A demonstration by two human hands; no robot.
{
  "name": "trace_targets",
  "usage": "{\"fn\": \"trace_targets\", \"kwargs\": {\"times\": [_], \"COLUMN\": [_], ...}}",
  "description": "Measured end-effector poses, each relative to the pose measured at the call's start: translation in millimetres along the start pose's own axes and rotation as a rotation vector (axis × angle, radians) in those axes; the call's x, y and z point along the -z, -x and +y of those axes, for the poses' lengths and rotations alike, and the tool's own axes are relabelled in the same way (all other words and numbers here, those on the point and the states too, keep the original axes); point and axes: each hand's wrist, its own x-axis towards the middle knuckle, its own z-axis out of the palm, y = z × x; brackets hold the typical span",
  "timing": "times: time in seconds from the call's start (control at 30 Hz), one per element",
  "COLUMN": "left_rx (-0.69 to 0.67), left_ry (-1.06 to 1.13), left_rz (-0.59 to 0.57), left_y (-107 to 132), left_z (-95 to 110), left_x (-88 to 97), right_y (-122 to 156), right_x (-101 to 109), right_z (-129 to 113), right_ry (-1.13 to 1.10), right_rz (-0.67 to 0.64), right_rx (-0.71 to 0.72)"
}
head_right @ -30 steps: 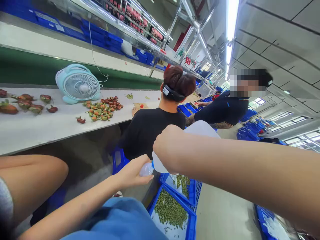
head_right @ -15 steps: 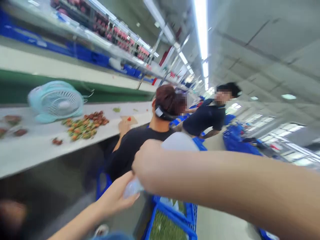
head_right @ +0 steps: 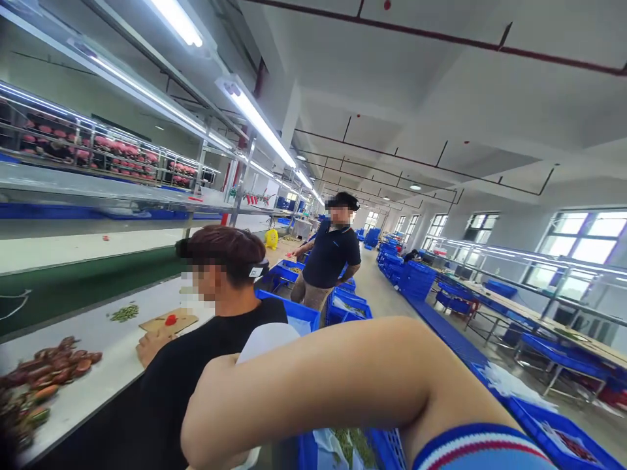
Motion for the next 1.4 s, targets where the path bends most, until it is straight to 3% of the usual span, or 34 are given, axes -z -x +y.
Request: {"fn": "trace_targets", "kwargs": {"times": [0.13, 0.33, 0.47, 0.73, 0.97, 1.23, 1.4], "left_rx": [-0.047, -0.228, -0.339, -0.301, -0.348, -0.372, -0.38], "left_ry": [-0.058, -0.155, -0.237, -0.231, -0.216, -0.229, -0.237], "left_rz": [-0.018, 0.04, 0.072, 0.084, 0.1, 0.109, 0.113], "left_y": [5.2, 72.4, 97.0, 91.6, 95.5, 97.3, 99.1], "left_z": [-18.2, -67.3, -76.7, -98.8, -103.0, -107.1, -108.1], "left_x": [-3.6, 2.8, 6.0, 20.7, 26.9, 30.8, 30.4], "right_y": [4.2, 5.3, 6.2, -4.8, -12.0, -16.4, -16.5], "right_x": [1.0, 3.7, 11.3, 28.6, 33.8, 39.5, 37.7], "right_z": [-2.0, -3.7, -10.7, -19.6, -26.6, -33.9, -35.8], "right_ry": [0.045, 0.077, 0.071, 0.133, 0.085, 0.191, 0.271], "right_rz": [-0.117, -0.09, -0.062, 0.046, 0.103, 0.044, 0.074], "right_rx": [-0.002, 0.034, 0.058, 0.007, -0.076, -0.08, -0.064]}}
